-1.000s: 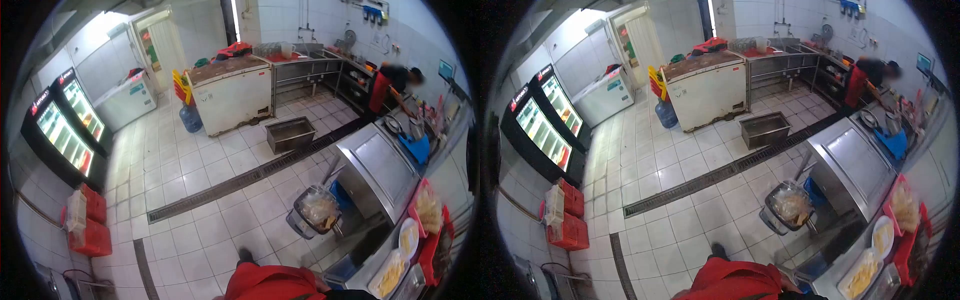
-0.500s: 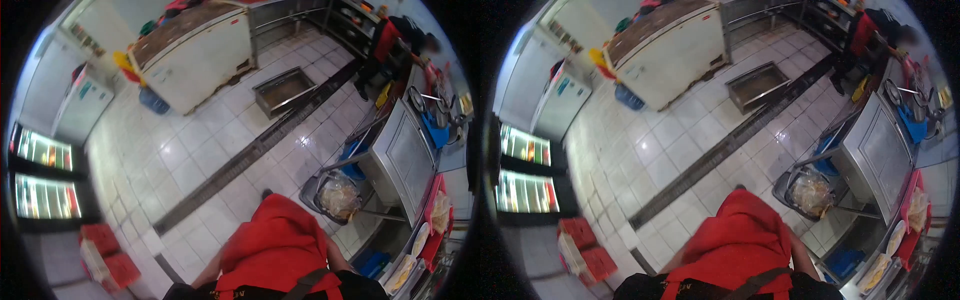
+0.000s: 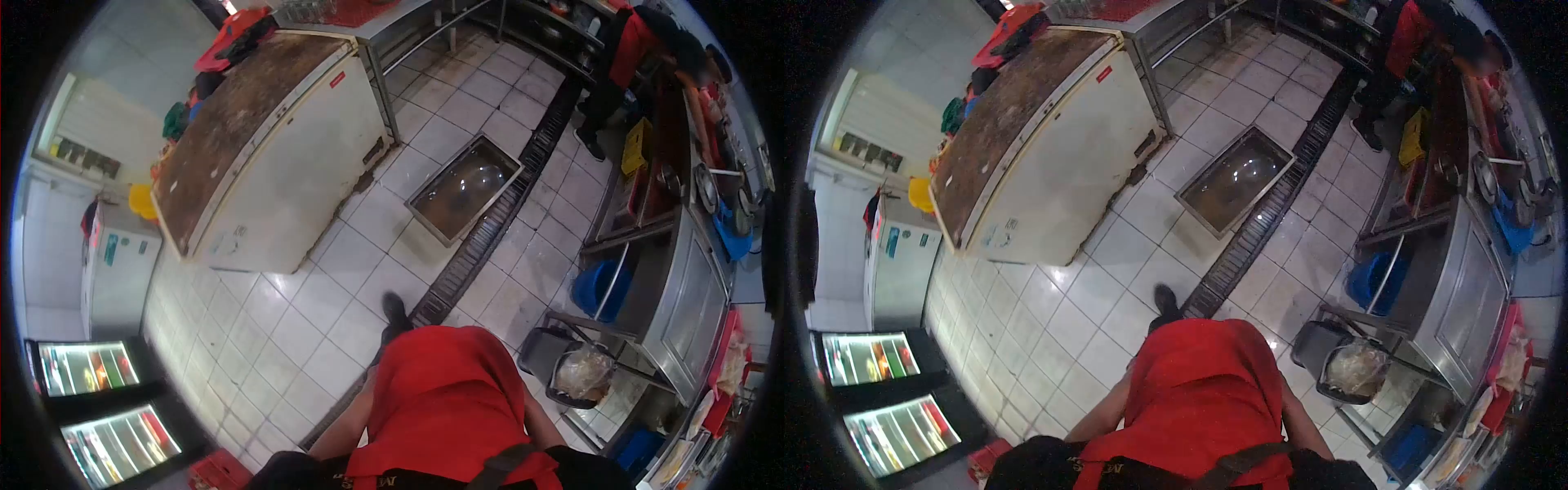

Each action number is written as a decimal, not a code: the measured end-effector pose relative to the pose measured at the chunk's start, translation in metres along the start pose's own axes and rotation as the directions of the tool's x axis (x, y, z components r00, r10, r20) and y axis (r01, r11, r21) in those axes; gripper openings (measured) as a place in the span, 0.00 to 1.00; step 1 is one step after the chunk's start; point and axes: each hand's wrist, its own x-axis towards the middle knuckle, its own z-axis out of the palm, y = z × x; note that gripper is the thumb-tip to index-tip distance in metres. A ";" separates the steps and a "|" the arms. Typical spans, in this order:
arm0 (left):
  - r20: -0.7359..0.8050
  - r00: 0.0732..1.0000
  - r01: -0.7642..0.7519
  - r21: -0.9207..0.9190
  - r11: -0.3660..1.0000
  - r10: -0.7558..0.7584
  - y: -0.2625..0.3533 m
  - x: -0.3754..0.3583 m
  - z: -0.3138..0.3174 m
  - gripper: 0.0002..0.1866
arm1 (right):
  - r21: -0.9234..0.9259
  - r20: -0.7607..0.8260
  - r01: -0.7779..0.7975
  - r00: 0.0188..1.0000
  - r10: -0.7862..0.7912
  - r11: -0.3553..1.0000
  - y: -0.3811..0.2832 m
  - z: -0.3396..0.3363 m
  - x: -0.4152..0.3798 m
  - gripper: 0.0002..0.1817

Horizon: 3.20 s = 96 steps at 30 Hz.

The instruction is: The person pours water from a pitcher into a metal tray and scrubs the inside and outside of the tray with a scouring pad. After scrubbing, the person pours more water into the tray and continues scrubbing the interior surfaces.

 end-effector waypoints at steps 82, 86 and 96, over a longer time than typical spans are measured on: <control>0.196 0.602 -0.724 0.544 0.425 0.774 0.351 0.869 -0.137 0.32 | -0.868 -0.491 -0.490 0.826 -0.277 0.080 0.024 -0.269 0.817 0.09; 0.228 0.644 -0.715 0.519 0.469 0.730 0.340 0.868 -0.135 0.32 | -0.936 -0.348 -0.343 0.934 -0.076 0.077 0.071 -0.175 0.770 0.09; 0.244 0.592 -0.774 0.437 0.458 0.768 0.336 0.877 -0.134 0.33 | -0.985 -0.038 -0.041 0.999 0.023 0.166 0.016 -0.067 0.710 0.09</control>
